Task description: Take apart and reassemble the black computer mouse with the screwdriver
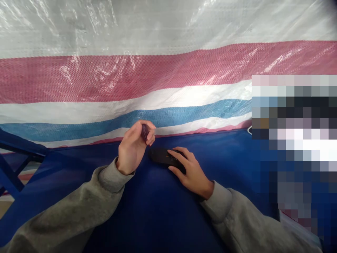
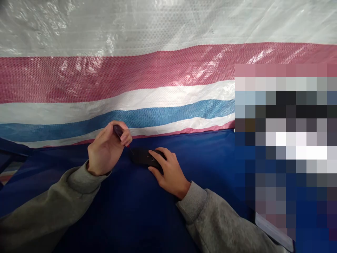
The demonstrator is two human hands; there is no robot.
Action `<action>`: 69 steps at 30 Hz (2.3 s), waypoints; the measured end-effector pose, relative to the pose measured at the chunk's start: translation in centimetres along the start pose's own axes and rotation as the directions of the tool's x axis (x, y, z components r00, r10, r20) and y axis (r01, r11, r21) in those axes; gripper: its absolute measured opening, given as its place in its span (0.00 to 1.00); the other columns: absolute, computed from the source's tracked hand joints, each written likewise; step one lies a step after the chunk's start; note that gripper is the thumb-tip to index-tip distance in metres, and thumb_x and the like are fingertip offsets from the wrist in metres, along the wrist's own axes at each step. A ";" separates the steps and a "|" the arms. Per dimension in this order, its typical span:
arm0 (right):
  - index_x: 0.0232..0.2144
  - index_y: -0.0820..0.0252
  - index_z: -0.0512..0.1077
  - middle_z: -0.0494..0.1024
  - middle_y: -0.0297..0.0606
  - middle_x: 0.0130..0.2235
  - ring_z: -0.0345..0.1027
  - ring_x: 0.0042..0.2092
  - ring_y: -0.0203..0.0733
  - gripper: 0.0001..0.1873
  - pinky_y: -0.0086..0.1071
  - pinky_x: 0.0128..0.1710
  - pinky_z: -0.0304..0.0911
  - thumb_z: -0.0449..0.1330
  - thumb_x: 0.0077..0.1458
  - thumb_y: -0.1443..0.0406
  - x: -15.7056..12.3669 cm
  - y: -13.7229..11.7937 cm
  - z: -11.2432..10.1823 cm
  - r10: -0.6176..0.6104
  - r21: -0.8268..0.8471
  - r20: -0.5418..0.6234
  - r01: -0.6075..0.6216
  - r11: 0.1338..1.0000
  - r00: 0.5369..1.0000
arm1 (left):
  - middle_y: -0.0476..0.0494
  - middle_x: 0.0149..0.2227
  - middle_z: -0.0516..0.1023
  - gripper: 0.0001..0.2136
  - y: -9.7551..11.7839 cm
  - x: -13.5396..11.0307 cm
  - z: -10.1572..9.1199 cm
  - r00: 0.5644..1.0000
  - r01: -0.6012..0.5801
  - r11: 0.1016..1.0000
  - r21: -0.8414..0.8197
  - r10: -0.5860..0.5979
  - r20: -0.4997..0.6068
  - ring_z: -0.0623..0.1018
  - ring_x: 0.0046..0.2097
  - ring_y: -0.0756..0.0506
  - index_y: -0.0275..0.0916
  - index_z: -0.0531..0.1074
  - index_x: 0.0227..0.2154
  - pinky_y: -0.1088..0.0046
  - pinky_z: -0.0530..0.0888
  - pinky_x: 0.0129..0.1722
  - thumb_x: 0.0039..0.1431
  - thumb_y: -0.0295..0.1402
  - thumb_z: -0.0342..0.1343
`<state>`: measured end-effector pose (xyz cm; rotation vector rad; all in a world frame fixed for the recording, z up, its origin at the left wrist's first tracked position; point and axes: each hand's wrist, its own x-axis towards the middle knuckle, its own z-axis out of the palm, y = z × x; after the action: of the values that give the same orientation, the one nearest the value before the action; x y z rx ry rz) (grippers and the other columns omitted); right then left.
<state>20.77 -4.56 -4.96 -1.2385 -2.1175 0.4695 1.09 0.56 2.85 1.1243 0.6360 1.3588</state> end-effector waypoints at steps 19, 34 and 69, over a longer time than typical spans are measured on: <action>0.59 0.52 0.63 0.68 0.46 0.56 0.64 0.55 0.53 0.24 0.51 0.54 0.64 0.56 0.62 0.60 0.0 0.0 0.0 -0.012 -0.012 -0.014 0.012 1.000 1.000 | 0.49 0.27 0.65 0.11 0.5 0.4 -1.7 0.976 0.084 0.996 0.038 -0.074 -0.204 0.63 0.23 0.54 0.38 0.73 0.37 0.80 0.61 0.19 0.62 0.41 0.55; 0.59 0.54 0.64 0.68 0.45 0.59 0.62 0.59 0.52 0.24 0.52 0.58 0.62 0.58 0.60 0.62 -0.1 0.3 0.1 -0.031 0.051 0.003 0.031 0.998 1.000 | 0.42 0.57 0.70 0.19 -5.4 -3.2 -5.7 0.994 -0.007 0.648 0.762 0.087 -0.065 0.66 0.62 0.39 0.45 0.75 0.48 0.53 0.58 0.64 0.54 0.23 0.54; 0.56 0.60 0.67 0.74 0.48 0.53 0.68 0.52 0.54 0.26 0.50 0.52 0.66 0.62 0.58 0.57 -0.2 0.6 0.6 -0.091 -0.061 -0.058 0.088 0.994 0.994 | 0.41 0.49 0.77 0.28 -5.1 -3.1 -6.4 0.838 -0.488 0.250 0.836 -0.134 0.529 0.74 0.53 0.38 0.41 0.67 0.56 0.57 0.68 0.54 0.54 0.45 0.61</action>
<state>20.78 -4.45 -5.82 -1.1695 -2.1385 0.3295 -2.90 -0.07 -4.93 2.5819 0.9890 0.6226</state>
